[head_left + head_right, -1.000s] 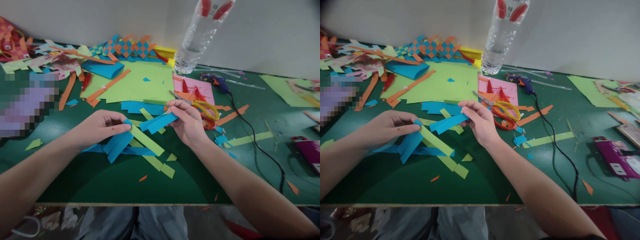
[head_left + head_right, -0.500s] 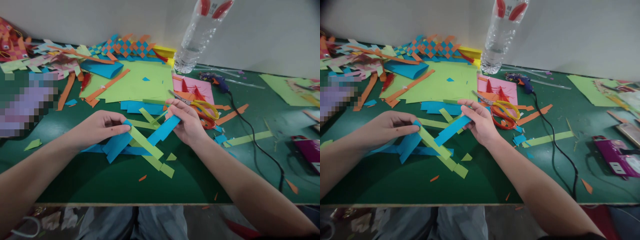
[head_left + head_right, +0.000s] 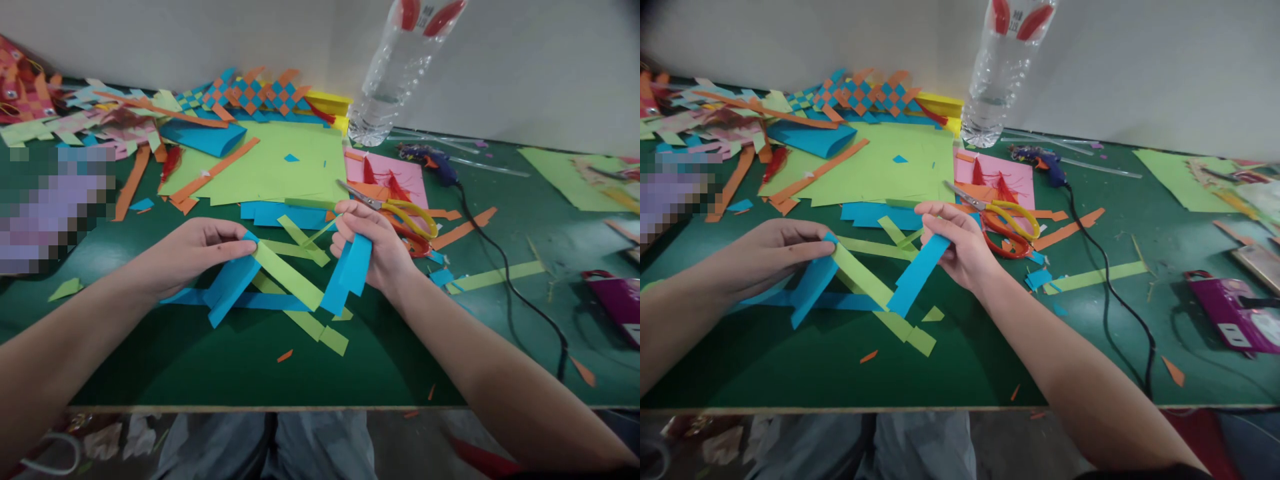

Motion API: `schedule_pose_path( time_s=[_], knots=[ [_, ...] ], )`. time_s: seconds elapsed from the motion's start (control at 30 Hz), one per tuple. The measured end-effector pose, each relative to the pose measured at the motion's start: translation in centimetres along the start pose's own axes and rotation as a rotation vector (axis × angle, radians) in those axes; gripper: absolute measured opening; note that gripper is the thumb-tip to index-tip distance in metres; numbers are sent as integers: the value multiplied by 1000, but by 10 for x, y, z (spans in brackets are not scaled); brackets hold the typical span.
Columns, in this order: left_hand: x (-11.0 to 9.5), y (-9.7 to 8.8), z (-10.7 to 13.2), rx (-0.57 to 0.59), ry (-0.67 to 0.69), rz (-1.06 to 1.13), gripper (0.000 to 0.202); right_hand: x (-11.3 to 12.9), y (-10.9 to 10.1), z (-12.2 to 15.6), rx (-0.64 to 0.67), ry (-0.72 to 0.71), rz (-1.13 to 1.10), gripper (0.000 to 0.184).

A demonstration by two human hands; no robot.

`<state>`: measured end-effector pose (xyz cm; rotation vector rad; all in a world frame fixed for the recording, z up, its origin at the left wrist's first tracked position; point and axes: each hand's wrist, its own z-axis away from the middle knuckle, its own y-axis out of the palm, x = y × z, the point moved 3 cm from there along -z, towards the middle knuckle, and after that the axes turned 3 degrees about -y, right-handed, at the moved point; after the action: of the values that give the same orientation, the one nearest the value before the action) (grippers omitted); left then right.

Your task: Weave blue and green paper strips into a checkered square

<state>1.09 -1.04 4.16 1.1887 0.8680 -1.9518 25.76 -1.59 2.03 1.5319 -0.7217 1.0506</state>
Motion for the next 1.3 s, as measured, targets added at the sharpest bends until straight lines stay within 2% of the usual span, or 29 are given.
schedule_pose_path(
  time_s=[0.27, 0.87, 1.3],
  knots=[
    [3, -1, -1, -13, -26, 47, 32, -6, 4, 3, 88, 43, 3, 27],
    [3, -1, 1, -11, -44, 89, 29, -7, 3, 2, 85, 36, -23, 23],
    [6, -3, -4, -59, -40, 32, 33, -5, 5, 2, 99, 39, -48, 23]
  ],
)
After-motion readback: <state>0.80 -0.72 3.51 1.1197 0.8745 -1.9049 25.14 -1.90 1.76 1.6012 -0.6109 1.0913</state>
